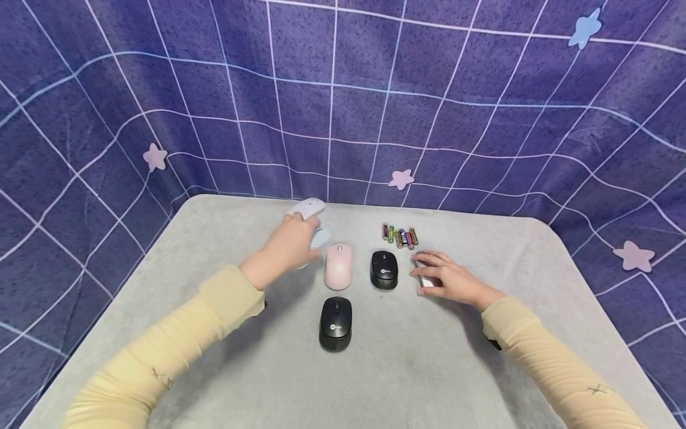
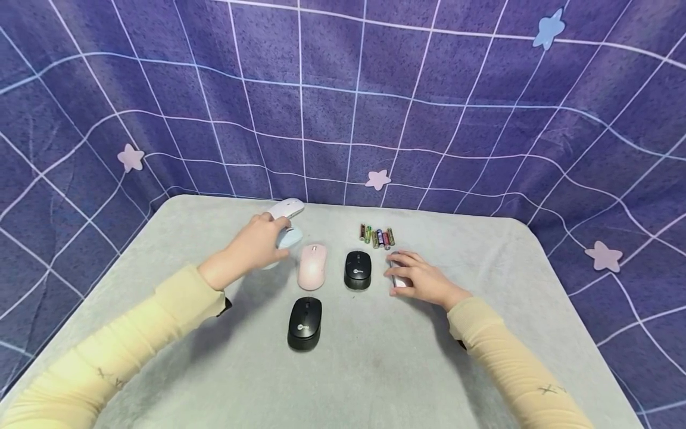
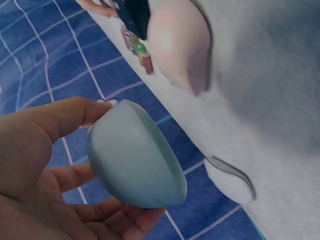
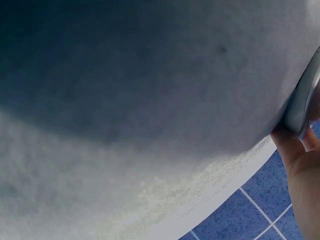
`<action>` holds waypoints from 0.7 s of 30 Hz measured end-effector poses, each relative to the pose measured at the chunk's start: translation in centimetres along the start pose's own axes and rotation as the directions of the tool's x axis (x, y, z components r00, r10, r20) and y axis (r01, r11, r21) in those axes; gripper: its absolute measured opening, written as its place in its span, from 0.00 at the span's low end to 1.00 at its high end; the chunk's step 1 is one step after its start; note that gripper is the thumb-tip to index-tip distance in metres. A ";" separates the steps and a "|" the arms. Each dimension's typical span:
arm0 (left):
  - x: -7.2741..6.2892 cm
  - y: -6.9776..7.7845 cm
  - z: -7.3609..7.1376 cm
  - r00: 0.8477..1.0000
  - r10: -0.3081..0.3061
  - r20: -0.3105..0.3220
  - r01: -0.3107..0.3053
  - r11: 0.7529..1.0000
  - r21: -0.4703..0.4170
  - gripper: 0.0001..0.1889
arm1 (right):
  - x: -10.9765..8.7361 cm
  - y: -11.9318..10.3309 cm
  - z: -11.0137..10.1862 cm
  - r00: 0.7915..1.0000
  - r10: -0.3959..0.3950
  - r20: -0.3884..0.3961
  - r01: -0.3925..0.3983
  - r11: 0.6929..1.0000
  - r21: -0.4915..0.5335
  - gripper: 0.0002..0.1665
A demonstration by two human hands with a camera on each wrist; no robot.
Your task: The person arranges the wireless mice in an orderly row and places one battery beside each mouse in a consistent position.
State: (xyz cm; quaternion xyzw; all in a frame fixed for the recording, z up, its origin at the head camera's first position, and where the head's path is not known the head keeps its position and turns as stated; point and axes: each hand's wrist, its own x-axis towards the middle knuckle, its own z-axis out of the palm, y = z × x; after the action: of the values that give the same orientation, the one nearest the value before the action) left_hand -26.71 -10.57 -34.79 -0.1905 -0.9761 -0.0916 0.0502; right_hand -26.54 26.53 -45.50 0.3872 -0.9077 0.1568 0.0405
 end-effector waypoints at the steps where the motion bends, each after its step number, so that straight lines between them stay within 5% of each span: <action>1: -0.1 0.3 -0.1 1.000 0.006 0.002 -0.006 1.000 -0.006 0.26 | 0.0 0.0 0.0 1.000 0.001 0.001 -0.001 1.000 0.001 0.25; 21: -1.6 6.1 0.2 0.993 0.112 0.031 -0.111 0.993 -0.043 0.23 | 0.0 0.0 0.0 1.000 0.008 0.001 -0.008 1.000 0.009 0.24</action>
State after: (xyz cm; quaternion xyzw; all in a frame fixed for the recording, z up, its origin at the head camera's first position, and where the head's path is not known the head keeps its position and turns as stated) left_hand -22.94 -5.57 -34.20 -0.2471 -0.9626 -0.1055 0.0349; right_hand -26.55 26.53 -45.48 0.3836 -0.9086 0.1610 0.0377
